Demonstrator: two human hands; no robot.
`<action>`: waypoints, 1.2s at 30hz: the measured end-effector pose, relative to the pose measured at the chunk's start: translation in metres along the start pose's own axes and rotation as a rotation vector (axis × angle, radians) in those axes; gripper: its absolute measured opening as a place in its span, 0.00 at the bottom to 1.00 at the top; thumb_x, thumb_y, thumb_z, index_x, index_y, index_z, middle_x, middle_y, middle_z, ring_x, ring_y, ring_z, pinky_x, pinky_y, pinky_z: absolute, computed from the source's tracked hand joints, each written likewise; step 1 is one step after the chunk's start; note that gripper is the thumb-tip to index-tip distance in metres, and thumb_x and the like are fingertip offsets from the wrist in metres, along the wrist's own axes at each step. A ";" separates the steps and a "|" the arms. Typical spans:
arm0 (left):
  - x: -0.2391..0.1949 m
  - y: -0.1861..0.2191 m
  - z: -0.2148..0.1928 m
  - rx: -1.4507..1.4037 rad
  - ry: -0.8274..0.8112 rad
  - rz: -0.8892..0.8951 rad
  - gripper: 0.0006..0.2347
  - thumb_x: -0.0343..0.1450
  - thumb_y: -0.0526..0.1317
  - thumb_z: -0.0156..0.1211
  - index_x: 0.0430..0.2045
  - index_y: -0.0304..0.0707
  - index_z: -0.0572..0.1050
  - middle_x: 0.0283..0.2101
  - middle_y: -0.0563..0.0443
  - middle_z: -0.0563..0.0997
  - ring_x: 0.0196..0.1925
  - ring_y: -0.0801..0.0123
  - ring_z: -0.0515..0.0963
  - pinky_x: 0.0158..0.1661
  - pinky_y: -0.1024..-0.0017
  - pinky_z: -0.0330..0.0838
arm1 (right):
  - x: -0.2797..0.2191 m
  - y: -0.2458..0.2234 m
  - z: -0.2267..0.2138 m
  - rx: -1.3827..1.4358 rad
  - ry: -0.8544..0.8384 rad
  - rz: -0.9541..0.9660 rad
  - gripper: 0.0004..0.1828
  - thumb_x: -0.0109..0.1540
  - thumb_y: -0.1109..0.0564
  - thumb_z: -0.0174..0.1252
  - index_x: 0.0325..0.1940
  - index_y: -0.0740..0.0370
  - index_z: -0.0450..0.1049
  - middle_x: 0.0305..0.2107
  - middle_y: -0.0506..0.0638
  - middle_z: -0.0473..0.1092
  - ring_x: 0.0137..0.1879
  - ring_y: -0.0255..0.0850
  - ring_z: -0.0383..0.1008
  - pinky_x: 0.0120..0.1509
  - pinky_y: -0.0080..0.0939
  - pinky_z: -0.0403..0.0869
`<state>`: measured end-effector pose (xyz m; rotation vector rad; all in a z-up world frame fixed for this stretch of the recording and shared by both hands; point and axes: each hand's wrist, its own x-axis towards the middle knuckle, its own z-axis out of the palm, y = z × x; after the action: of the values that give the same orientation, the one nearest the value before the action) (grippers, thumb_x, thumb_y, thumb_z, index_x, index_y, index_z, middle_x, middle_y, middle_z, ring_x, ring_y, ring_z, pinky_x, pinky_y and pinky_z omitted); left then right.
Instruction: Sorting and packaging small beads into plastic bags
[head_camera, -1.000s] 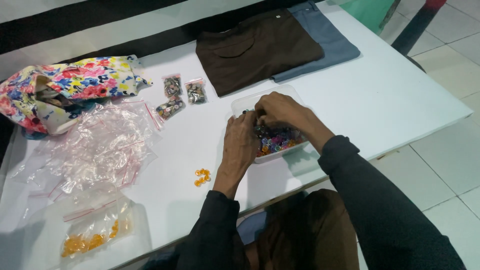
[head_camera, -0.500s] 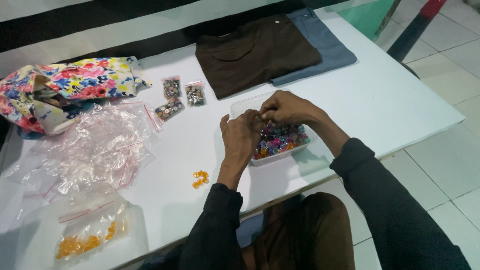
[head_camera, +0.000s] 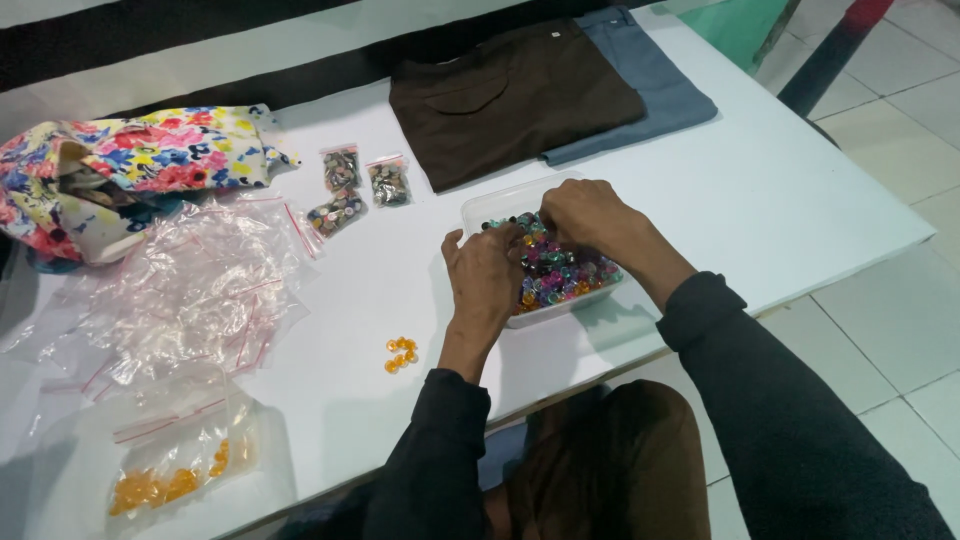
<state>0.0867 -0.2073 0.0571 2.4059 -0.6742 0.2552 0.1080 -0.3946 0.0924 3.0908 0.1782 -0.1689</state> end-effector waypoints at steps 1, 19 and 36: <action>0.000 -0.005 0.005 0.003 0.001 -0.001 0.08 0.70 0.33 0.63 0.39 0.47 0.82 0.33 0.53 0.86 0.40 0.61 0.86 0.67 0.48 0.51 | 0.000 0.000 -0.001 0.002 0.001 -0.002 0.15 0.53 0.56 0.64 0.43 0.58 0.84 0.32 0.61 0.80 0.44 0.61 0.82 0.49 0.63 0.79; 0.010 0.018 -0.014 0.444 -0.040 0.171 0.10 0.66 0.29 0.62 0.39 0.40 0.83 0.27 0.48 0.84 0.38 0.56 0.85 0.64 0.36 0.47 | -0.013 -0.006 -0.014 0.159 0.032 -0.043 0.13 0.59 0.59 0.59 0.45 0.59 0.84 0.35 0.65 0.79 0.48 0.65 0.80 0.51 0.62 0.79; 0.038 -0.003 0.017 0.430 -0.140 0.267 0.07 0.65 0.33 0.60 0.31 0.45 0.84 0.25 0.52 0.82 0.33 0.55 0.84 0.47 0.51 0.66 | -0.002 0.002 0.021 0.205 0.141 -0.036 0.09 0.58 0.60 0.59 0.41 0.66 0.77 0.33 0.62 0.77 0.45 0.62 0.80 0.46 0.60 0.80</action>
<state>0.1211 -0.2314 0.0554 2.7553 -1.1028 0.3757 0.1038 -0.3976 0.0715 3.3059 0.2362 0.0331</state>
